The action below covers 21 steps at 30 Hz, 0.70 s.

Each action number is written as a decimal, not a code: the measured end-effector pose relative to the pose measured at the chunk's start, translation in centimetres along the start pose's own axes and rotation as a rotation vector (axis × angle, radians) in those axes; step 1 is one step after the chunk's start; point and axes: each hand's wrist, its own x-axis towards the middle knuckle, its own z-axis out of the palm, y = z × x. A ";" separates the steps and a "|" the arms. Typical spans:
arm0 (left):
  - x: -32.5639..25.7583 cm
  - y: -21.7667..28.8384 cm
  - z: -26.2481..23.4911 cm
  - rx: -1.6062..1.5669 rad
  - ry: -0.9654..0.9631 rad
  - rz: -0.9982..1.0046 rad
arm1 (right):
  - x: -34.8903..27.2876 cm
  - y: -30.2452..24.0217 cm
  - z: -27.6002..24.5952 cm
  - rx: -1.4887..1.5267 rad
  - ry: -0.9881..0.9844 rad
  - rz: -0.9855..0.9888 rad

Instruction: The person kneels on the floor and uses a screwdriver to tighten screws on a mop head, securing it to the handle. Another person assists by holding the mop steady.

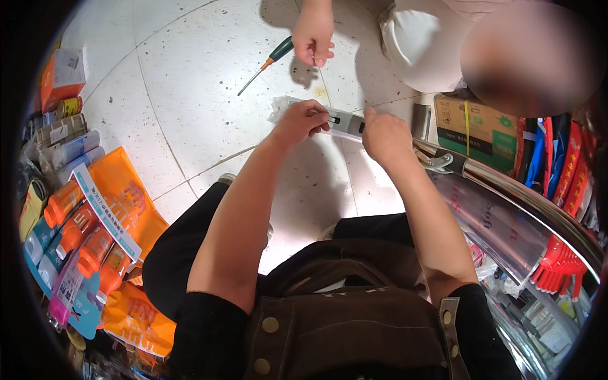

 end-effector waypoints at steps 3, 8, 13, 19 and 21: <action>0.4 -0.6 -0.5 -0.068 -0.033 0.014 | 0.1 0.0 0.4 -0.005 0.012 -0.007; 0.7 -1.9 -1.1 -0.108 -0.045 -0.040 | 0.0 -0.2 0.2 -0.013 0.001 -0.013; 1.5 -2.1 -1.0 -0.096 -0.025 -0.004 | -0.1 -0.2 0.1 -0.011 0.017 -0.027; 3.2 -3.3 -0.1 0.321 0.113 0.044 | -0.1 -0.2 0.5 -0.037 0.034 -0.051; 4.2 -4.2 0.3 0.503 0.195 0.139 | -0.2 -0.3 0.3 -0.027 0.054 -0.063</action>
